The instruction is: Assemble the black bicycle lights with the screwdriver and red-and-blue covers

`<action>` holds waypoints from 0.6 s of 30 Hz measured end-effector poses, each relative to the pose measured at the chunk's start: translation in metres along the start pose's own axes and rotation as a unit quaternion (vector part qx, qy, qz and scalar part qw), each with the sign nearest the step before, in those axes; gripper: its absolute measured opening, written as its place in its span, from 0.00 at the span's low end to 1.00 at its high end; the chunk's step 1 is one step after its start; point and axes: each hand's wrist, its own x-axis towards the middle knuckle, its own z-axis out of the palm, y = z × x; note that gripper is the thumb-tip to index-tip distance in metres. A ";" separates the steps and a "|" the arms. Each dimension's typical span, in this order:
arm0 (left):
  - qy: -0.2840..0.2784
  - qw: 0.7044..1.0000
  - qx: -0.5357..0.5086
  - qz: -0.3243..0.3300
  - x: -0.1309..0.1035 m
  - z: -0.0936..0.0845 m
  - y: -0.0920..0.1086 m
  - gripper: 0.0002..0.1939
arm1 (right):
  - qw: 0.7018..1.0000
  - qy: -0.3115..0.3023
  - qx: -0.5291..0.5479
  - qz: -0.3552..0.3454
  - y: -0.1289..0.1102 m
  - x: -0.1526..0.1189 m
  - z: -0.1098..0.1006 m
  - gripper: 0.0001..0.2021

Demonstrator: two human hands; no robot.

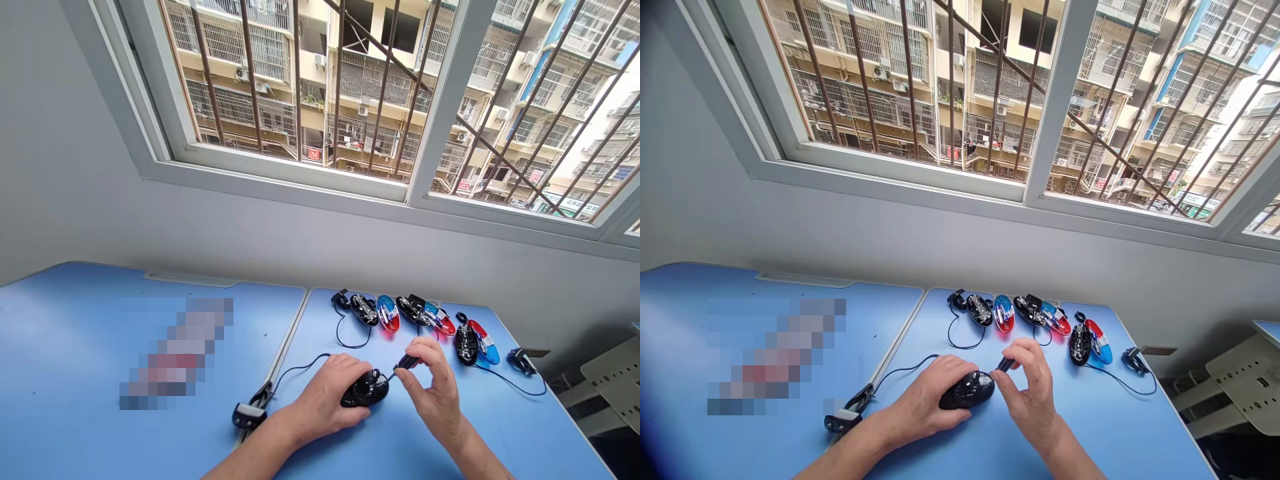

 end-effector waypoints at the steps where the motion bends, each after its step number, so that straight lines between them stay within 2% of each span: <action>1: -0.001 1.000 -0.001 0.001 0.000 0.000 0.000 0.22 | 1.000 0.005 0.000 0.001 0.001 0.000 0.000 0.12; 5: -0.001 1.000 -0.003 0.001 0.000 -0.003 0.003 0.20 | 1.000 0.009 0.007 0.014 0.001 -0.002 0.001 0.14; 9: 0.000 1.000 -0.005 -0.005 0.000 -0.004 0.004 0.20 | 0.999 -0.017 0.019 0.034 -0.002 -0.003 -0.001 0.17; 18: -0.002 1.000 0.001 -0.005 0.000 -0.002 0.002 0.20 | 1.000 -0.018 0.000 0.004 -0.001 0.002 0.000 0.15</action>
